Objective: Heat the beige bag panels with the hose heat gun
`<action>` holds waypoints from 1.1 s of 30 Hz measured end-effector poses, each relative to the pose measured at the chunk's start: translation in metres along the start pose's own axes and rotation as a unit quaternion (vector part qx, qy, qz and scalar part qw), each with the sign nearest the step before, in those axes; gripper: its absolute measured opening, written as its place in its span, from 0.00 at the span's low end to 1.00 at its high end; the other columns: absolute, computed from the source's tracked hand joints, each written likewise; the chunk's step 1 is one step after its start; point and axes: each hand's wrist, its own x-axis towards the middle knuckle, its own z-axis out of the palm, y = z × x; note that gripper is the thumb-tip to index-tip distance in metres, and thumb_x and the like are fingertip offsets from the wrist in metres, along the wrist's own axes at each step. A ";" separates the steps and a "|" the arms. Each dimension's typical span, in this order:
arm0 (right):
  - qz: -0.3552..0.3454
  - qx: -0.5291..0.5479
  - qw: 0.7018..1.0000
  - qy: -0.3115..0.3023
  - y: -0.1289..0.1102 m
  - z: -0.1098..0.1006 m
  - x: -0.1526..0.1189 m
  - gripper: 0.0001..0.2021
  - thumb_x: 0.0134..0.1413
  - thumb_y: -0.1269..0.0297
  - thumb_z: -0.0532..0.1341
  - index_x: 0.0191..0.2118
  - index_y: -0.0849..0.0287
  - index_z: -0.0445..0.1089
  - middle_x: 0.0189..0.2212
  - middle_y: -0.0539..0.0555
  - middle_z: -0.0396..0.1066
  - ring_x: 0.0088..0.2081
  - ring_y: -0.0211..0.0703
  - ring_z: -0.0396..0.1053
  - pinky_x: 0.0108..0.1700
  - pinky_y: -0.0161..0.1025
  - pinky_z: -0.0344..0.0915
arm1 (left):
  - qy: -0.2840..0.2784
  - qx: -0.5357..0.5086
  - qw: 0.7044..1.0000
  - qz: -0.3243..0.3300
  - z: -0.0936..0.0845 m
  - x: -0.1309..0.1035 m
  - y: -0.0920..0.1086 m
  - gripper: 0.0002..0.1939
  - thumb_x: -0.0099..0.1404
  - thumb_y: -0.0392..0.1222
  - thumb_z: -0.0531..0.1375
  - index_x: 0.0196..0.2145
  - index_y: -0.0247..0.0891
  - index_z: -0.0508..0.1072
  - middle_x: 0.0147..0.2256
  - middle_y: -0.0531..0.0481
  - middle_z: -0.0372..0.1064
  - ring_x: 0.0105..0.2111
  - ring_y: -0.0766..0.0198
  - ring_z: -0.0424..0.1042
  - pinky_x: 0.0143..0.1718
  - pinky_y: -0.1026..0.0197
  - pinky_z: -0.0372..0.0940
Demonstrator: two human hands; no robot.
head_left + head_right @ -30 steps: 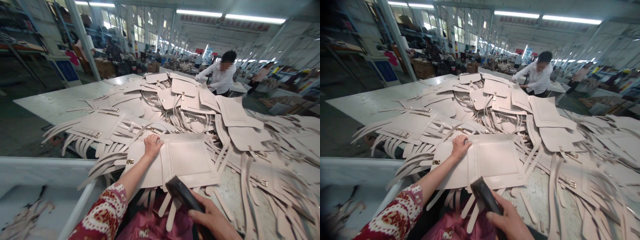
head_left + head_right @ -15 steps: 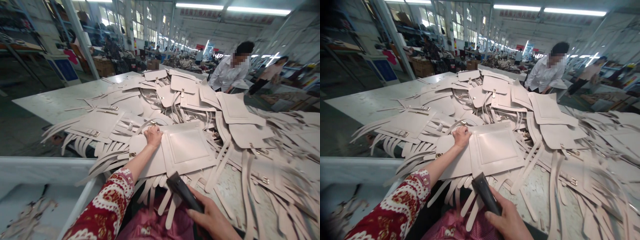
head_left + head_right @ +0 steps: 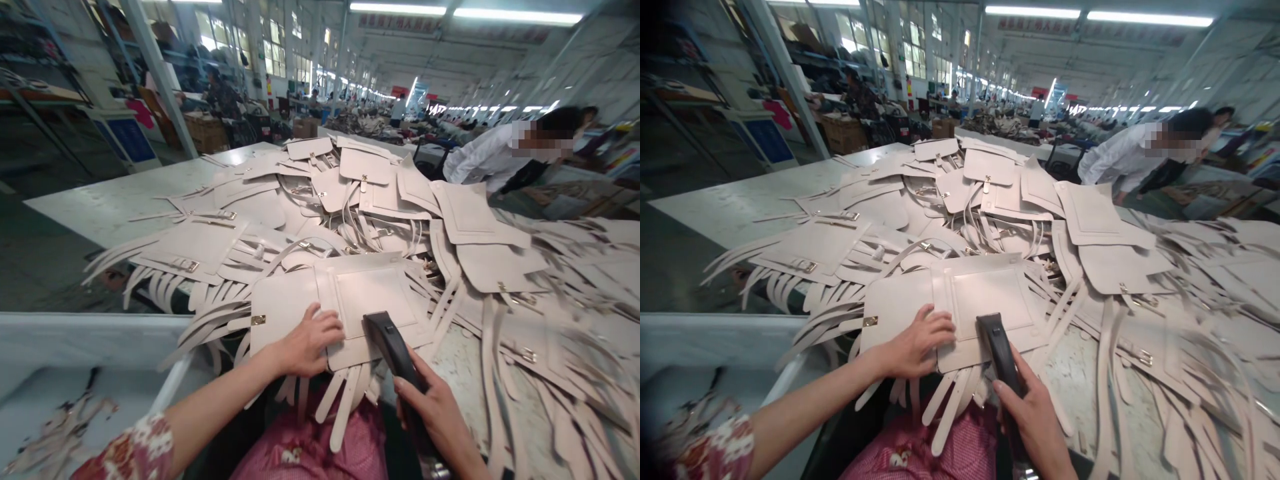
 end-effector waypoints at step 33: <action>0.008 0.029 0.999 0.029 0.066 -0.005 -0.049 0.42 0.39 0.54 0.63 0.61 0.61 0.49 0.41 0.57 0.74 0.40 0.59 0.71 0.38 0.46 0.71 | -0.050 -0.078 0.995 0.025 0.028 0.024 -0.010 0.11 0.61 0.35 0.51 0.28 0.40 0.73 0.27 0.49 0.68 0.34 0.63 0.65 0.44 0.58 0.54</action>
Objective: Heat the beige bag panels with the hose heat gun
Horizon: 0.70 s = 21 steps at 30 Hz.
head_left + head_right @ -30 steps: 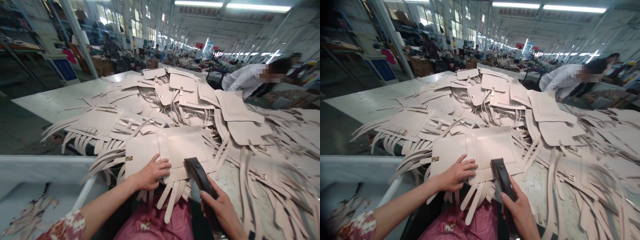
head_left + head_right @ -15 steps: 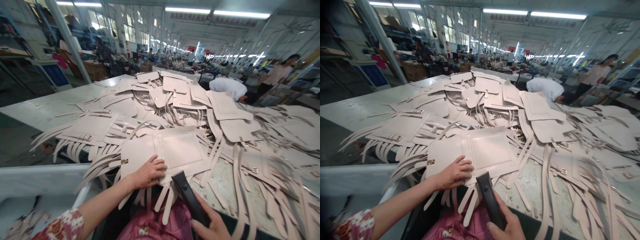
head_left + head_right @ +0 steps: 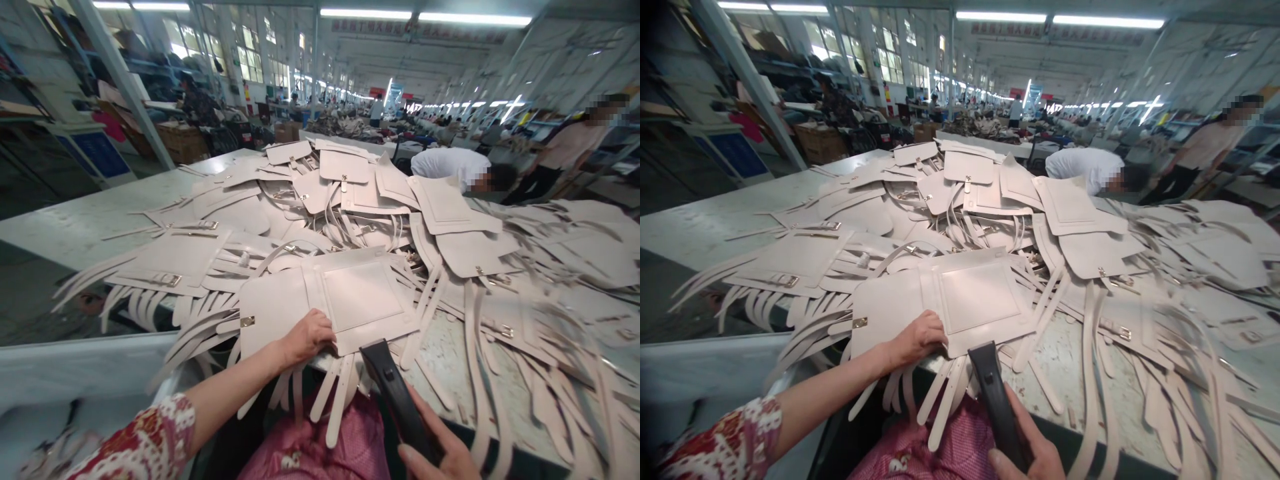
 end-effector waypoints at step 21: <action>-0.154 -0.148 0.977 -0.013 -0.024 0.046 0.044 0.35 0.39 0.71 0.58 0.58 0.62 0.55 0.36 0.54 0.74 0.32 0.48 0.71 0.35 0.36 0.67 | -0.133 -0.260 0.941 -0.172 -0.009 0.031 -0.013 0.12 0.47 0.30 0.53 0.26 0.32 0.76 0.24 0.52 0.70 0.26 0.65 0.68 0.27 0.67 0.62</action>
